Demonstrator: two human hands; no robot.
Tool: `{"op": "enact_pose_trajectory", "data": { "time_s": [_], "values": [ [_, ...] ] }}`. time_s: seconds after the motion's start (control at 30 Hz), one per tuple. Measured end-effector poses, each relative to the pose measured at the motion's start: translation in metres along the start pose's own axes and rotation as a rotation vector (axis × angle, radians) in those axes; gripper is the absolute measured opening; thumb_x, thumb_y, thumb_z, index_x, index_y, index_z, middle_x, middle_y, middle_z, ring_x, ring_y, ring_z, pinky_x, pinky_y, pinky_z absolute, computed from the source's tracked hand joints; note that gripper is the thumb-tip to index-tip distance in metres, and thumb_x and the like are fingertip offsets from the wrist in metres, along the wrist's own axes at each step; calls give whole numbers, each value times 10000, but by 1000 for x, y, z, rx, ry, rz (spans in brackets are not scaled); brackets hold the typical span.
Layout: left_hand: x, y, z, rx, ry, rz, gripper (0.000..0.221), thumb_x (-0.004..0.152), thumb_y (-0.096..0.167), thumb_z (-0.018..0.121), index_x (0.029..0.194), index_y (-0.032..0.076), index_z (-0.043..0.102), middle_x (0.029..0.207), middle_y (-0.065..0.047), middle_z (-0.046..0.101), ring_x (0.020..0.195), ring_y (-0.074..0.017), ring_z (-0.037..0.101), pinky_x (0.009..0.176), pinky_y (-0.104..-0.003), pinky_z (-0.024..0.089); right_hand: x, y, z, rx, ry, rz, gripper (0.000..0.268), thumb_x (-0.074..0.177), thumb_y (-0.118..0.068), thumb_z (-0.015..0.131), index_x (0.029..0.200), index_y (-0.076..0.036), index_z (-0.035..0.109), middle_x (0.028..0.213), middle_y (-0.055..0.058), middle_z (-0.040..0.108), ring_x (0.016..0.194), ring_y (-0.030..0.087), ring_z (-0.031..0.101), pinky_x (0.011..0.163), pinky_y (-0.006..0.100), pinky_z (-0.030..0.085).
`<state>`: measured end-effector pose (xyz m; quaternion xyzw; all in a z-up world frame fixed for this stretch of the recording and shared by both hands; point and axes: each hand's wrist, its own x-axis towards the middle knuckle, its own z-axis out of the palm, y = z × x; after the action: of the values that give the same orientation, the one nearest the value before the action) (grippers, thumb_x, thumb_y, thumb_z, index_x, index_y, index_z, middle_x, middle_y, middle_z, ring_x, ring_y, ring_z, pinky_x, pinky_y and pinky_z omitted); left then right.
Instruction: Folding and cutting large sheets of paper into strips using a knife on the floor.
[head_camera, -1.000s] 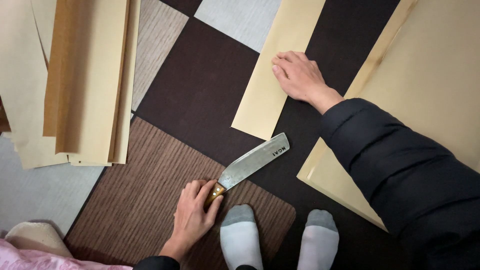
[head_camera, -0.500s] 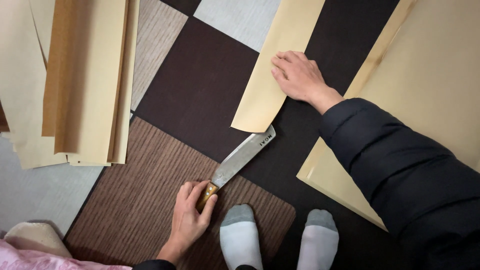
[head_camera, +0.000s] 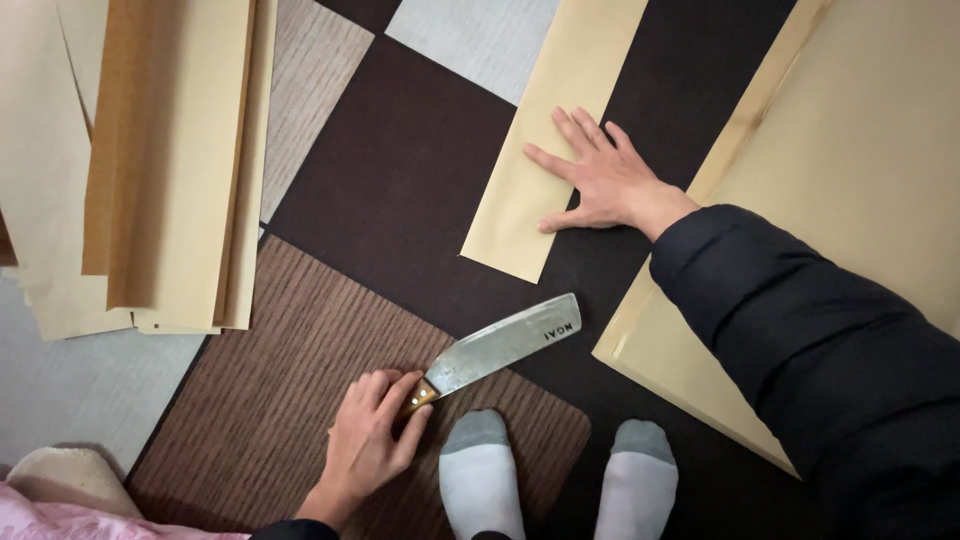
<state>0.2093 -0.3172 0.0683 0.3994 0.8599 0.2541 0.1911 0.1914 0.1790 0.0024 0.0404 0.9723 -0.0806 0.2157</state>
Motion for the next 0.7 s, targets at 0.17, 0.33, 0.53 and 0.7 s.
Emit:
{"op": "enact_pose_trajectory", "data": {
  "time_s": [0.17,0.33,0.53,0.7],
  "values": [
    [0,-6,6,29,8,-19,469,982,337,774,1369,74,733,1216,-100,667,987,-260,639,871,-392,541,3,4,8,6,8,-11,1197,820,-932,673,1815,-396,281,1928,168,5,1757,375,-35,1315,688,162],
    [0,-8,8,43,14,-27,469,992,339,777,1380,79,731,1207,-90,663,973,-244,628,863,-382,530,2,3,5,32,7,1,1143,849,-912,653,1810,-414,284,1930,154,7,1760,358,-27,1332,666,136],
    [-4,-13,5,78,33,-73,490,966,330,797,1390,93,737,1205,-78,664,971,-246,625,852,-377,530,3,4,6,23,11,-3,1161,837,-925,657,1810,-408,292,1928,160,3,1759,356,-25,1330,677,150],
    [-8,-18,3,97,46,-94,482,965,325,799,1374,76,751,1175,-74,665,937,-233,614,831,-372,520,4,3,6,11,0,14,1183,812,-945,663,1806,-415,302,1931,153,-6,1759,355,-32,1325,687,162]
  ]
}}
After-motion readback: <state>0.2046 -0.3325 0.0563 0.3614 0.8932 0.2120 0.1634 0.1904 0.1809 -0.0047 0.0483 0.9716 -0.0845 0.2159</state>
